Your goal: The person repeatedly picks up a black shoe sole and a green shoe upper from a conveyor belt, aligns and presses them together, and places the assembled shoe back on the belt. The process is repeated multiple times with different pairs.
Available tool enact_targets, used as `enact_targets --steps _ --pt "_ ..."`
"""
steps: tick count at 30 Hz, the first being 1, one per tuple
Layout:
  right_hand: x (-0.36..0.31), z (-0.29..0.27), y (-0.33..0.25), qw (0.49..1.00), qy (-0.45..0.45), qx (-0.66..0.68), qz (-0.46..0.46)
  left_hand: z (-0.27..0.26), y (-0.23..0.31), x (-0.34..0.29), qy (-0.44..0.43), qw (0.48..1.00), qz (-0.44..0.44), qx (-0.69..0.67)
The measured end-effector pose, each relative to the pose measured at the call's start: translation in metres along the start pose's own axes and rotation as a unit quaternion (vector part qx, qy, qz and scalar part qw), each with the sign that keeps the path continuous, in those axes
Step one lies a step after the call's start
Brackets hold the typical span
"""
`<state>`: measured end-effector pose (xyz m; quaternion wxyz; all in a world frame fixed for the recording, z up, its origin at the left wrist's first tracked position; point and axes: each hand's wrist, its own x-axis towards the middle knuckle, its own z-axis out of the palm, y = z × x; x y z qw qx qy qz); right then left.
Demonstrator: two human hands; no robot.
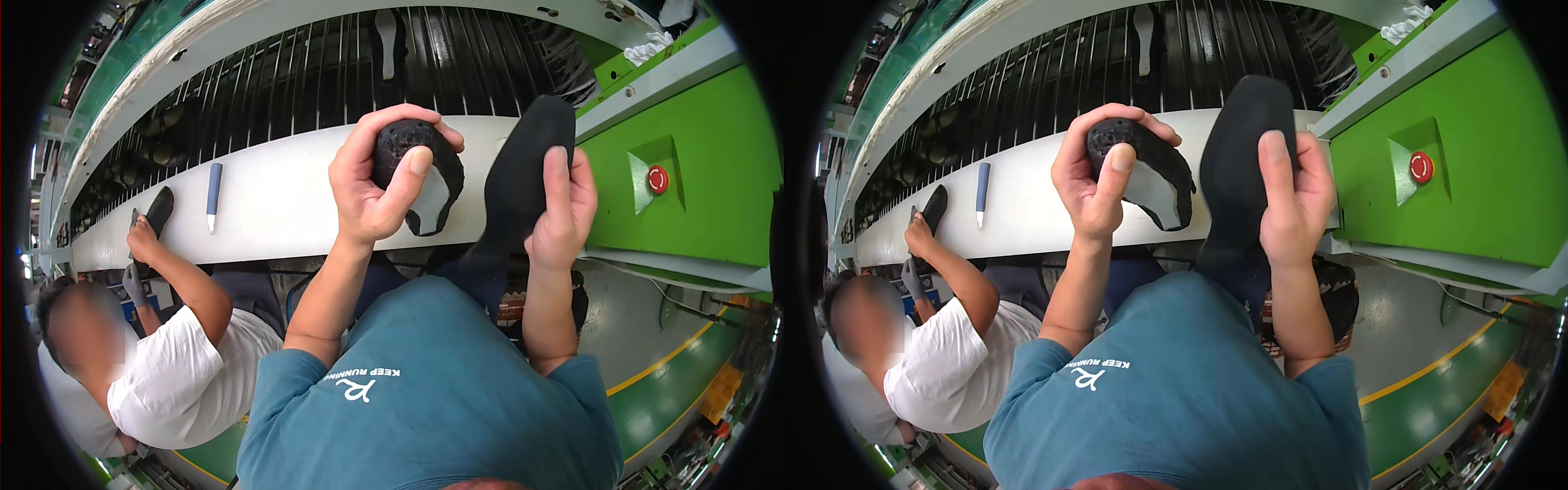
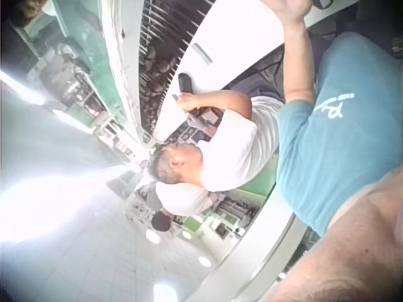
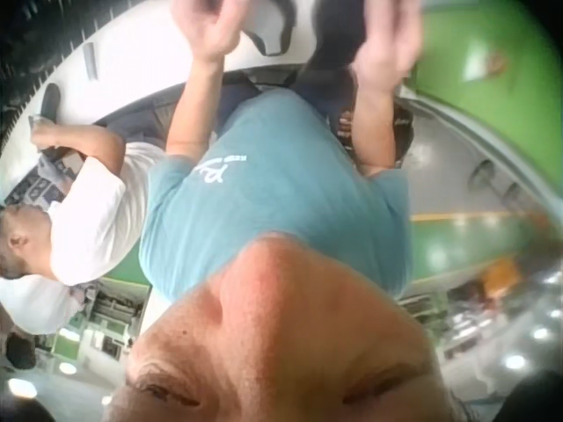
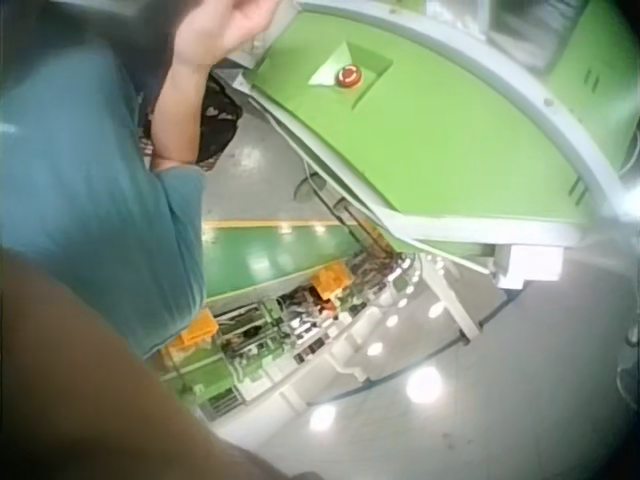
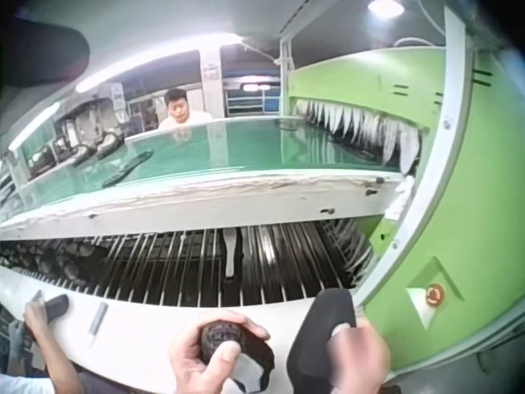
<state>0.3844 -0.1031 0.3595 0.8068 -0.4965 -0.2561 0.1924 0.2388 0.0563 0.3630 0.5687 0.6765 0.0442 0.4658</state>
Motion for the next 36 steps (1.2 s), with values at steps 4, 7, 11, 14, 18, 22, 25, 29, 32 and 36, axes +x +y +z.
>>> enact_targets --steps 4,7,11,14,18,22,25,29,32,36 --pt "-0.029 0.022 -0.022 0.992 -0.100 0.026 0.075 0.000 0.005 -0.004 0.007 1.000 0.001 -0.009" --pt "-0.037 0.036 -0.024 0.983 -0.168 0.032 0.072 0.000 0.006 -0.013 0.000 0.999 -0.010 -0.039" --pt "-0.040 0.042 -0.017 0.980 -0.189 -0.012 0.064 0.001 0.021 -0.016 -0.014 0.996 -0.068 -0.048" --pt "-0.041 0.041 -0.014 0.979 -0.195 -0.031 0.047 -0.002 0.012 -0.020 -0.016 0.997 -0.023 -0.069" --pt "-0.044 0.042 -0.012 0.978 -0.195 -0.066 0.027 -0.003 0.012 -0.022 -0.014 0.996 -0.040 -0.084" --pt "-0.045 0.043 -0.010 0.979 -0.189 -0.079 0.015 0.000 0.016 -0.023 -0.003 0.995 -0.057 -0.081" --pt "-0.045 0.045 -0.011 0.980 -0.184 -0.081 0.014 0.000 0.016 -0.023 -0.006 0.996 -0.057 -0.066" --pt "-0.044 0.045 -0.009 0.979 -0.185 -0.084 0.011 0.000 0.018 -0.023 -0.004 0.997 -0.058 -0.055" --pt "-0.044 0.045 -0.010 0.978 -0.185 -0.091 0.005 0.000 0.017 -0.023 -0.006 0.997 -0.053 -0.056" --pt "-0.044 0.045 -0.009 0.978 -0.184 -0.094 0.006 -0.001 0.020 -0.022 -0.008 0.997 -0.053 -0.054"
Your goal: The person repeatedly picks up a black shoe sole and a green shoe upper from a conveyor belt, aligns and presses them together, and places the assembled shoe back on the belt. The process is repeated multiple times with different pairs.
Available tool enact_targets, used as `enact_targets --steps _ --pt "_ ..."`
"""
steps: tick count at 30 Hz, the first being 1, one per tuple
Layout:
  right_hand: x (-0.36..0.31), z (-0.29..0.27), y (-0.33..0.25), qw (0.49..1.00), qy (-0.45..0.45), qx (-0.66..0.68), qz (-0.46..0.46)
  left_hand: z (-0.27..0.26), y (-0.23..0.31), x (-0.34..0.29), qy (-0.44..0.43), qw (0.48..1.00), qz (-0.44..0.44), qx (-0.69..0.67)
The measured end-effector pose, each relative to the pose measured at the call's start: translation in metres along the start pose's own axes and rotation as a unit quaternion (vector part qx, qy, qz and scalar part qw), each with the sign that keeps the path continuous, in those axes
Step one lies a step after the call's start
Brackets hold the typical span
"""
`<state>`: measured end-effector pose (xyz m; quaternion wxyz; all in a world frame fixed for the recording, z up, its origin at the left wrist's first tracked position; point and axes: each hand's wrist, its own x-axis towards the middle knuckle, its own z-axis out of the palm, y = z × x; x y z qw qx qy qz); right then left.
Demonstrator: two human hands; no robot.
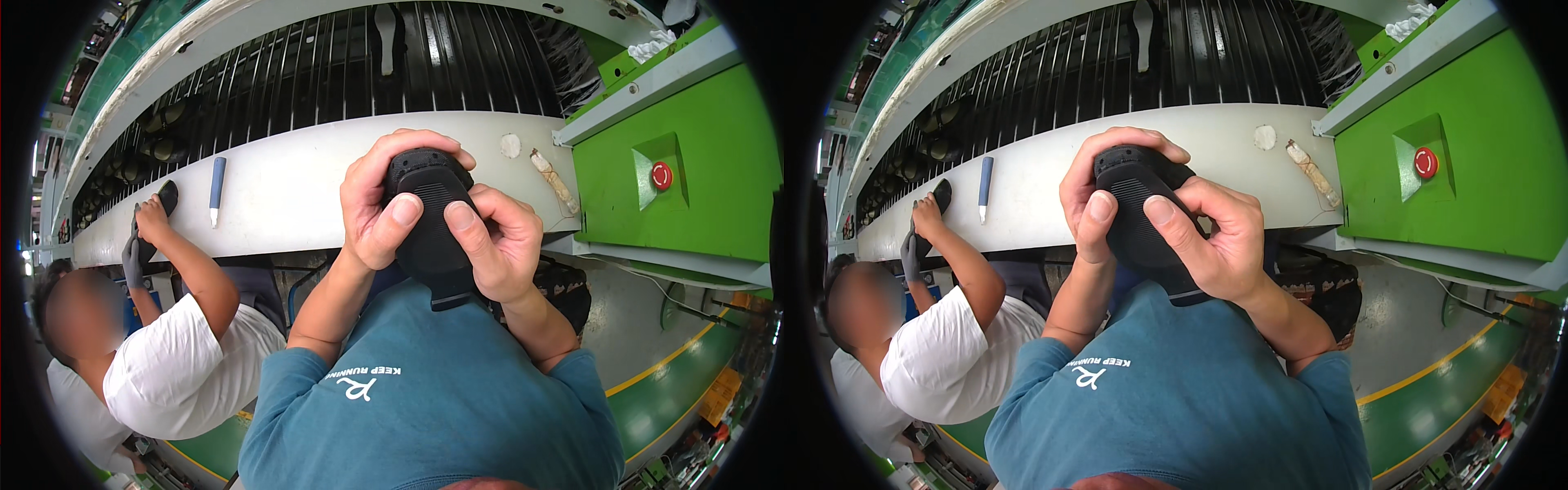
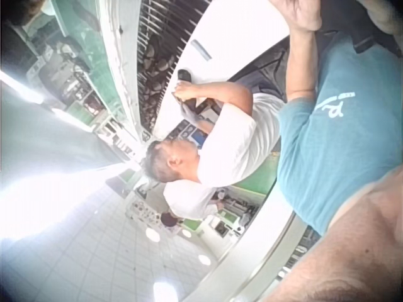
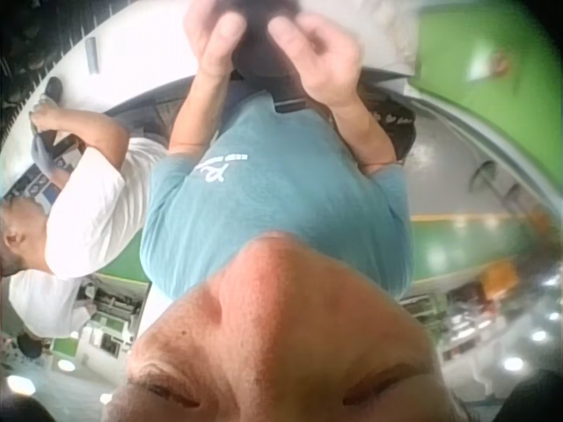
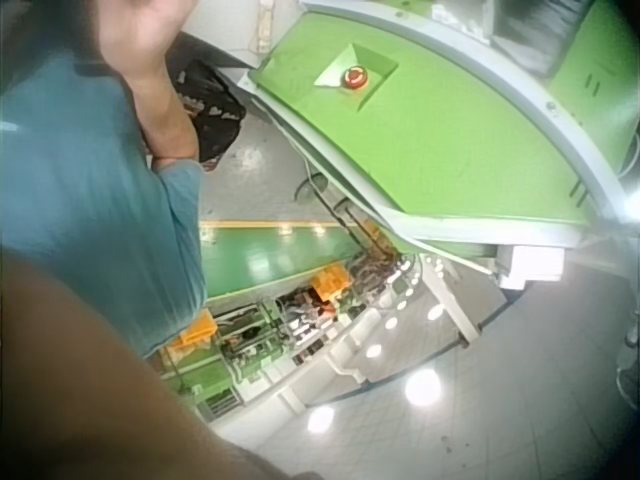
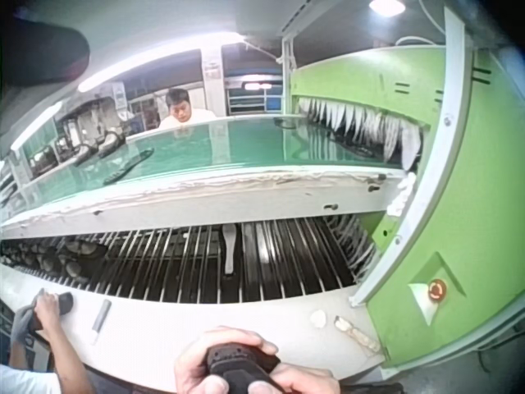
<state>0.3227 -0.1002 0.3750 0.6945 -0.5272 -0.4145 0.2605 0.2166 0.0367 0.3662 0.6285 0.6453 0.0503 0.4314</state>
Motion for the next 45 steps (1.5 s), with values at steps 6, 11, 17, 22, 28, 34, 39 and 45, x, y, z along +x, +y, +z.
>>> enact_targets --steps 6,11,17,22,28,34,39,45 --pt "-0.001 0.000 0.001 1.000 0.002 -0.001 -0.006 0.000 0.000 0.000 -0.003 1.000 0.005 0.003" --pt "-0.001 0.000 0.002 1.000 0.002 -0.008 -0.012 0.000 0.001 0.000 -0.006 1.000 0.009 0.003" --pt "-0.003 0.000 0.003 1.000 0.003 -0.015 -0.015 -0.001 0.000 -0.001 -0.006 1.000 0.014 0.001" --pt "-0.003 0.002 0.007 1.000 0.008 0.004 -0.027 0.000 0.008 -0.003 -0.004 0.999 -0.033 0.025" --pt "-0.003 0.001 0.005 0.999 0.000 -0.010 -0.031 -0.001 0.008 -0.004 -0.003 0.999 -0.028 0.025" --pt "-0.003 0.002 0.004 0.999 -0.008 -0.017 -0.036 -0.002 0.009 -0.005 -0.002 0.999 -0.027 0.020" --pt "-0.003 0.002 0.000 0.999 -0.016 -0.022 -0.034 -0.003 0.012 -0.007 -0.003 0.999 -0.034 0.007" --pt "-0.002 -0.001 -0.001 0.998 -0.031 -0.035 -0.037 -0.003 0.016 -0.010 -0.007 0.999 -0.044 -0.002"
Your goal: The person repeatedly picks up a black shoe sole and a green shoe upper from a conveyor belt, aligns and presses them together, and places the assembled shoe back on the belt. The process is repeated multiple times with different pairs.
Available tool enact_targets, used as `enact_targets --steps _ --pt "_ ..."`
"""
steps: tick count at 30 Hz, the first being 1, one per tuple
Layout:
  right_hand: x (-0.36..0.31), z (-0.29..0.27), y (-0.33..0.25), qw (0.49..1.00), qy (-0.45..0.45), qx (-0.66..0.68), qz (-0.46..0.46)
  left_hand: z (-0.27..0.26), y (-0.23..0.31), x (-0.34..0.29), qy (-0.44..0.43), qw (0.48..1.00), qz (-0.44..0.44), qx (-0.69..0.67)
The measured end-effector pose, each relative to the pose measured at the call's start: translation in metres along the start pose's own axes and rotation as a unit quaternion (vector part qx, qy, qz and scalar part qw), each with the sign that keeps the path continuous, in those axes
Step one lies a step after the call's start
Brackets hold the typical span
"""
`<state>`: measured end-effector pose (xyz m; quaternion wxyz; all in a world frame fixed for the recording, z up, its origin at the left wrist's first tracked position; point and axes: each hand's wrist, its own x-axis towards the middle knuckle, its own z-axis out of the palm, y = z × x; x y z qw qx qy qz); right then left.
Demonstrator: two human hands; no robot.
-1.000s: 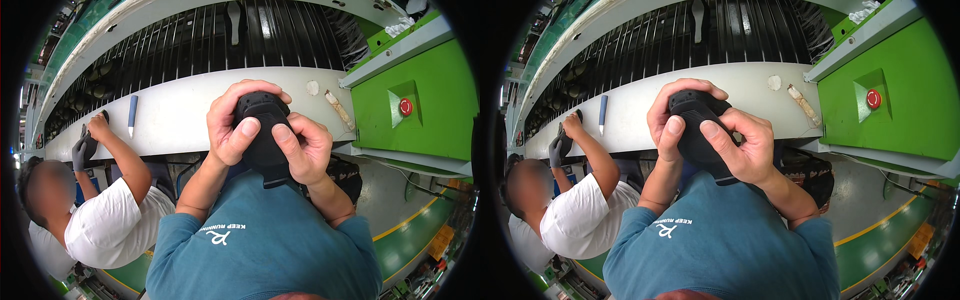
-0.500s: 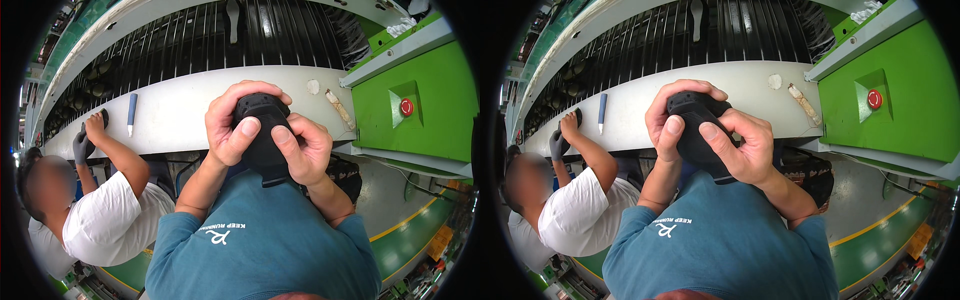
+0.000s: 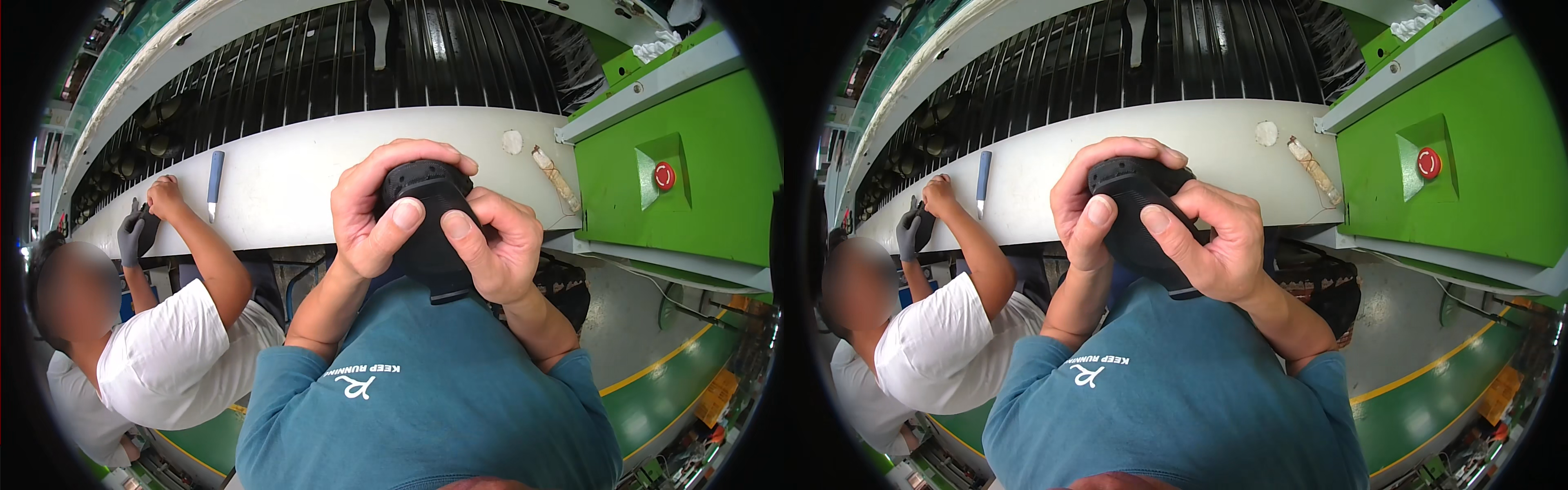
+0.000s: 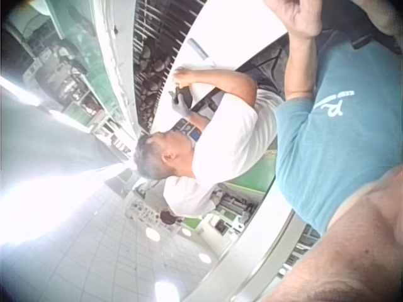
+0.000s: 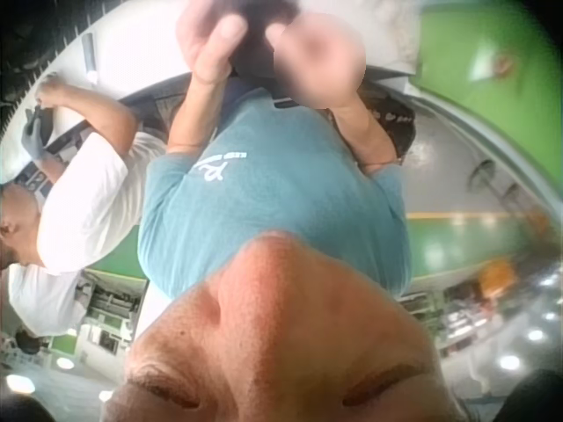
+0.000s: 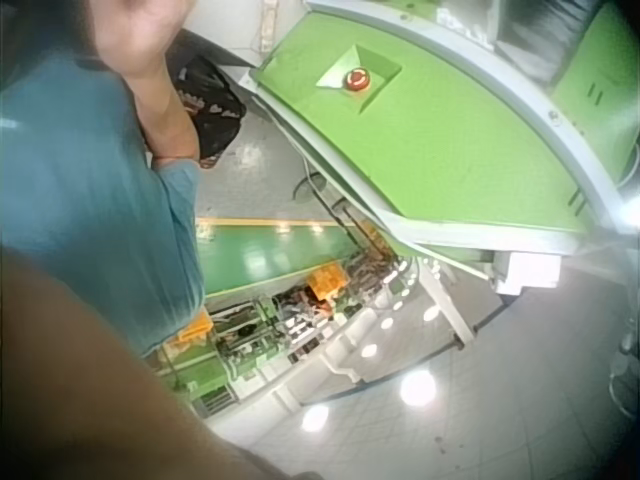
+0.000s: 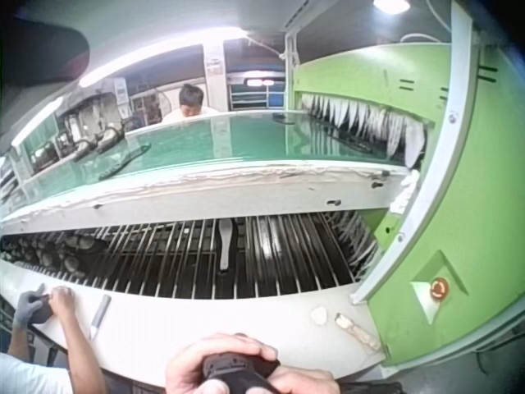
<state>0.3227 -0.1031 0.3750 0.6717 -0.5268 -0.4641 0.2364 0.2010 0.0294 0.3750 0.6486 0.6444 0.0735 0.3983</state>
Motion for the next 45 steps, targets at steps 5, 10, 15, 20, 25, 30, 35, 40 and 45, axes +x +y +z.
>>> enact_targets --steps 5,10,15,20,25,30,35,40,45 --pt "-0.001 -0.004 -0.001 1.000 -0.011 -0.011 -0.004 0.002 0.004 -0.003 0.000 1.000 -0.013 0.001" --pt "-0.002 -0.004 -0.002 1.000 -0.016 -0.012 -0.004 0.003 0.007 -0.003 -0.002 1.000 -0.015 0.007" --pt "-0.002 -0.005 -0.002 1.000 -0.022 -0.012 -0.001 0.003 0.009 -0.004 -0.001 1.000 -0.018 0.012" --pt "-0.003 -0.005 -0.003 1.000 -0.025 -0.012 -0.004 0.004 0.014 -0.004 -0.010 1.000 -0.023 0.015" --pt "-0.005 -0.007 -0.004 1.000 -0.026 -0.009 0.012 0.004 0.016 -0.004 -0.022 0.999 -0.022 0.012" --pt "-0.007 -0.007 -0.007 0.999 -0.034 -0.014 0.017 0.001 0.015 -0.007 -0.025 0.999 -0.007 0.022" --pt "-0.005 -0.006 -0.014 0.998 -0.038 -0.053 0.006 0.001 0.018 -0.009 -0.032 0.998 0.005 0.053" --pt "0.001 -0.015 -0.033 0.993 -0.051 -0.106 0.018 0.002 0.008 -0.009 -0.070 0.989 0.078 0.101" --pt "-0.001 -0.012 -0.038 0.990 -0.064 -0.121 -0.023 0.005 0.008 -0.011 -0.066 0.985 0.102 0.120"
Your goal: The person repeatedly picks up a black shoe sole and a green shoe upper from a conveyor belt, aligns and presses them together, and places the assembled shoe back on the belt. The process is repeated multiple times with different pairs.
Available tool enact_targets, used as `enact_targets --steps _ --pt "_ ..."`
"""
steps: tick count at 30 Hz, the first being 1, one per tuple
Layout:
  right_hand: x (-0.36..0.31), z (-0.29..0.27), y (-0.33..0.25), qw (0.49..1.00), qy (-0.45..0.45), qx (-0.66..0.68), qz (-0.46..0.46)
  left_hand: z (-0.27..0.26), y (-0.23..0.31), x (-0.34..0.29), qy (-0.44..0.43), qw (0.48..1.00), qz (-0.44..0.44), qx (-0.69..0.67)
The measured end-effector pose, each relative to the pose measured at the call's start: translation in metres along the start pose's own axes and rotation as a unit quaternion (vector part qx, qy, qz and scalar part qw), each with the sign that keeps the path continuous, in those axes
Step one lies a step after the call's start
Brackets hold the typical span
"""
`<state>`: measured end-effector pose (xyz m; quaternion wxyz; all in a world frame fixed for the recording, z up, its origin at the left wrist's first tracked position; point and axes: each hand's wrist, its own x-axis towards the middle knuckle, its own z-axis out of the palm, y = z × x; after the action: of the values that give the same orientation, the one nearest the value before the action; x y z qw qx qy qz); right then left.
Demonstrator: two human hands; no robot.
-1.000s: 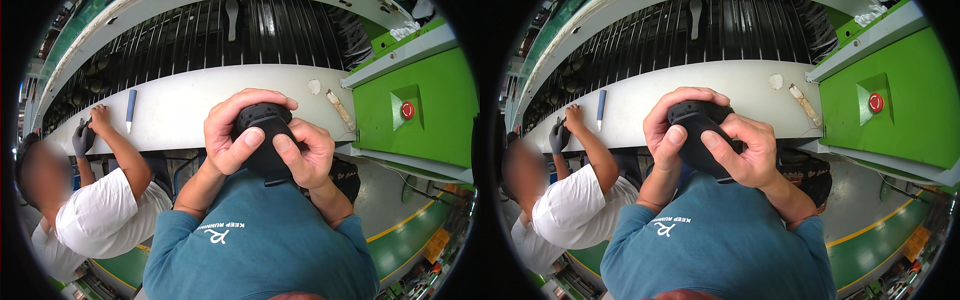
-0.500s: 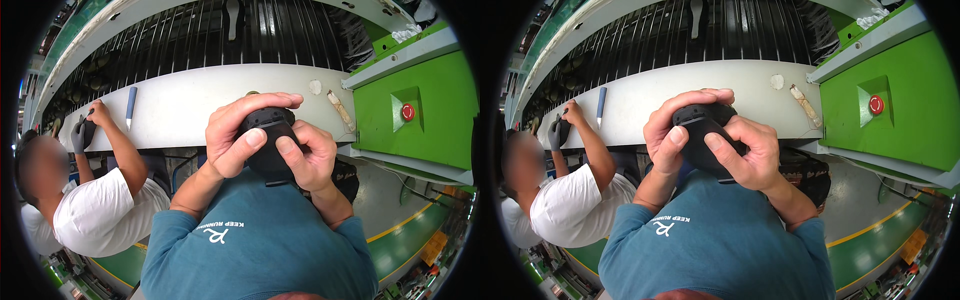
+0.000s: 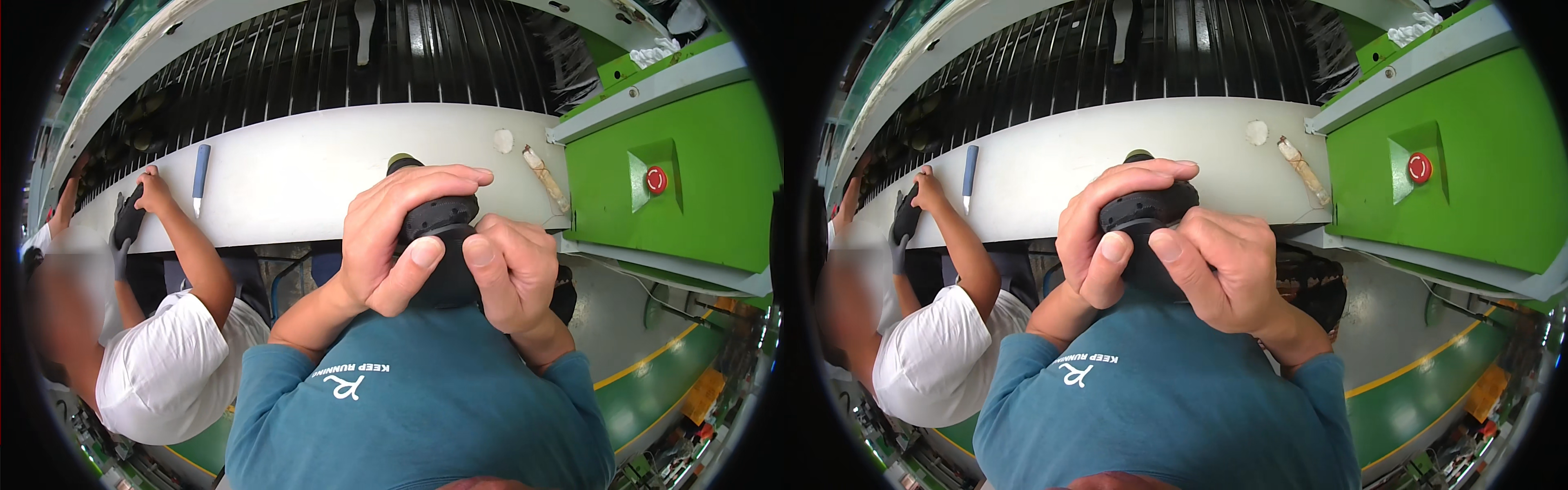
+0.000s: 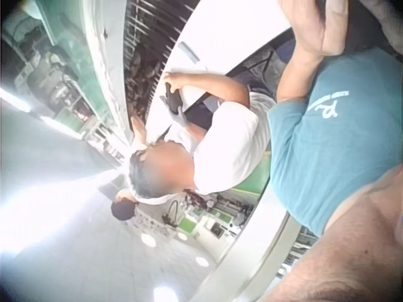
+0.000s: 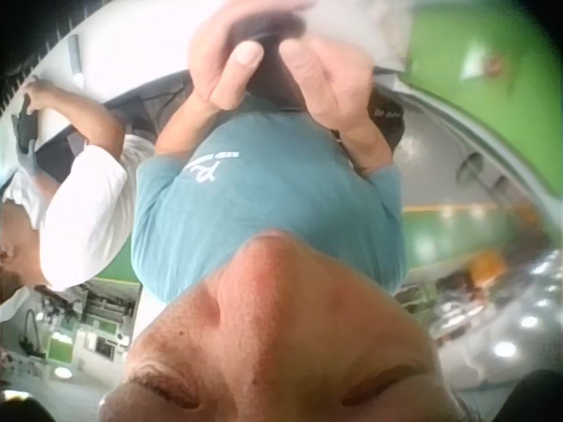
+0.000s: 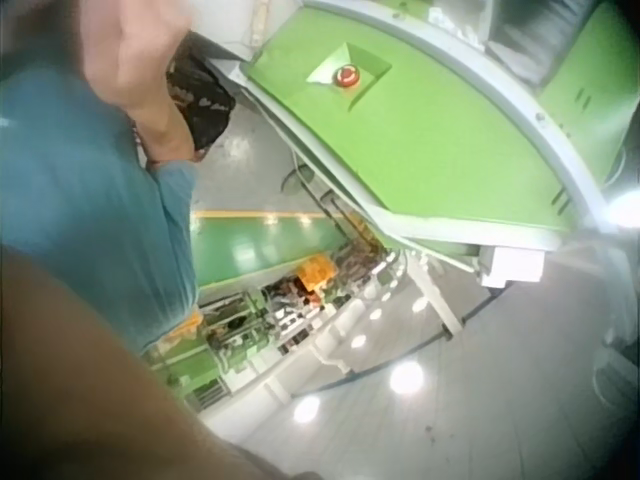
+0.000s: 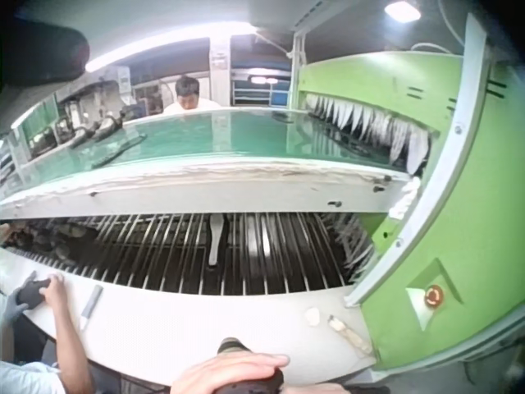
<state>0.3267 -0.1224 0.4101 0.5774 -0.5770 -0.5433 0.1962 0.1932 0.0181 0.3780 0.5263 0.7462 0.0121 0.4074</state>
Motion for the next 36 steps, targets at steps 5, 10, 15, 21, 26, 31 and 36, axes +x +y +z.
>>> enact_targets --steps 5,10,15,21,26,31,36 --pt "0.000 -0.001 0.002 1.000 -0.007 0.013 0.027 0.001 0.003 -0.001 0.000 1.000 -0.005 0.006" --pt "0.001 -0.005 0.000 0.993 -0.010 0.058 0.103 -0.002 0.002 0.000 -0.009 1.000 -0.007 -0.005" --pt "0.002 -0.006 0.004 0.992 -0.015 0.083 0.094 -0.003 0.008 0.004 -0.011 1.000 0.008 0.025" --pt "-0.003 0.003 0.020 0.991 0.036 0.081 0.098 -0.005 0.022 0.005 0.000 0.998 -0.031 0.062" --pt "0.025 0.020 0.047 0.981 0.153 0.075 0.092 -0.017 0.001 0.028 0.002 0.997 -0.053 0.052" --pt "0.051 0.023 0.055 0.982 0.117 0.098 0.108 -0.019 -0.041 0.035 0.064 0.981 -0.097 -0.157" --pt "0.066 0.030 0.054 0.984 0.107 0.074 0.125 -0.017 -0.078 0.031 0.088 0.974 -0.137 -0.159"
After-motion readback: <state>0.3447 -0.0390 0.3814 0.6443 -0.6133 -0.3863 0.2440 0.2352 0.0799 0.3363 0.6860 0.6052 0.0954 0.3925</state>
